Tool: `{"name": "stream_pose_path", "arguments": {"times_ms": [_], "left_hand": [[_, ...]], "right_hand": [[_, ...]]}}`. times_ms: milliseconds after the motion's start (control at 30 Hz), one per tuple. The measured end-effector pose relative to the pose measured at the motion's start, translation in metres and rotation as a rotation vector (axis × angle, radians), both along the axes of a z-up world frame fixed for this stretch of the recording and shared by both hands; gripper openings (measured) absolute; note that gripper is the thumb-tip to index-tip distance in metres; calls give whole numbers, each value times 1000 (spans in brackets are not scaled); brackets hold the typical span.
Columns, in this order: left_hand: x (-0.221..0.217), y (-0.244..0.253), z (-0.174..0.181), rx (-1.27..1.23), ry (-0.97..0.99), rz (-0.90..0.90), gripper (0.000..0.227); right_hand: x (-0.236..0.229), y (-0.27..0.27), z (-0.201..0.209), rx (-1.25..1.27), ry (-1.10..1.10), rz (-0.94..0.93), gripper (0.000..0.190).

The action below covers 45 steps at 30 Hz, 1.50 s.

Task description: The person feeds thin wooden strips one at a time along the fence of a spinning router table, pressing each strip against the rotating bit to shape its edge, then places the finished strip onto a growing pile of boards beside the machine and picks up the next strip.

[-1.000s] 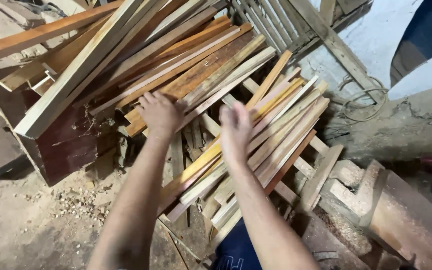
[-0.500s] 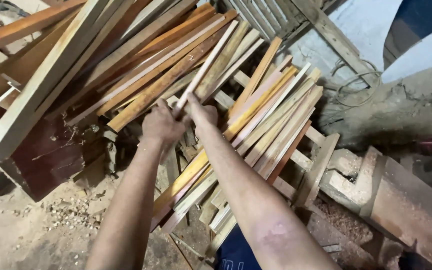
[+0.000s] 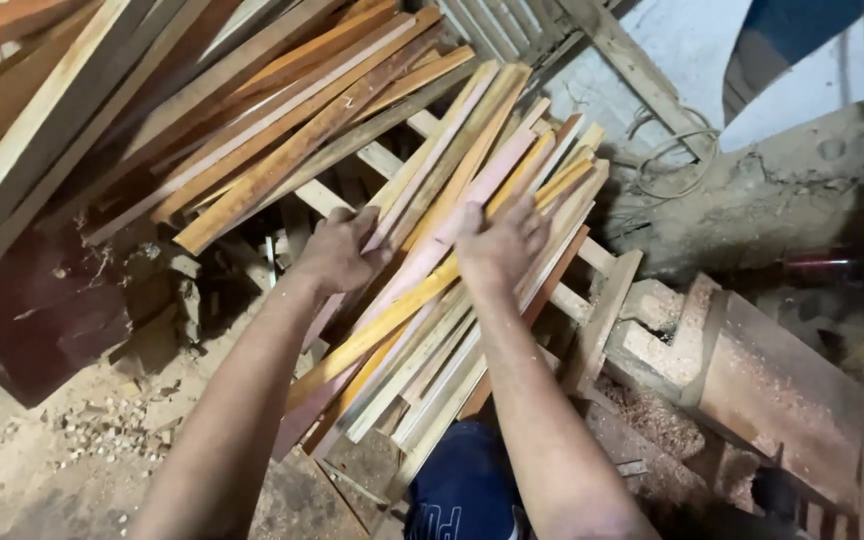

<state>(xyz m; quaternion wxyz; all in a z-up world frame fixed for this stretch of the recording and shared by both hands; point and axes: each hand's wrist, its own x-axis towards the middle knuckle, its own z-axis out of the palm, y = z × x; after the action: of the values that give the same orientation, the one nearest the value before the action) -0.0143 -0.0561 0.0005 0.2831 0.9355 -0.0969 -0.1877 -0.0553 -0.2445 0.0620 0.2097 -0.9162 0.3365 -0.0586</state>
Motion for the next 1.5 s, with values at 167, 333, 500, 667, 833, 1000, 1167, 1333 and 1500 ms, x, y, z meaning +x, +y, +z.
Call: {"name": "stream_pose_path", "arguments": {"times_ms": [167,333,500,667,833,1000,1167,1333,1500], "left_hand": [[-24,-16,59,102,-31,-5,61],[-37,-23,62,167,-27,-32,65],[-68,-60,9,293,-327,-28,70],[-107,-92,12,332,-661,71,46],[-113,-106,-11,313,-917,88,28],[-114,-99,8,151,-841,-41,35],[-132,-111,74,22,-870,-160,28],[-130,-154,95,-82,-857,-256,44],[-129,-202,82,-170,-890,-343,44]], "right_hand": [[44,26,-14,11,27,85,73],[65,26,-25,77,87,197,78],[46,-9,-13,161,327,322,65],[21,-36,-5,87,368,327,62],[-16,-43,46,-22,387,434,65],[-64,-67,85,-170,167,1189,38],[-52,-135,69,147,91,1236,28],[-92,-226,84,151,-22,1113,33],[-159,-306,101,136,60,862,26]]}}
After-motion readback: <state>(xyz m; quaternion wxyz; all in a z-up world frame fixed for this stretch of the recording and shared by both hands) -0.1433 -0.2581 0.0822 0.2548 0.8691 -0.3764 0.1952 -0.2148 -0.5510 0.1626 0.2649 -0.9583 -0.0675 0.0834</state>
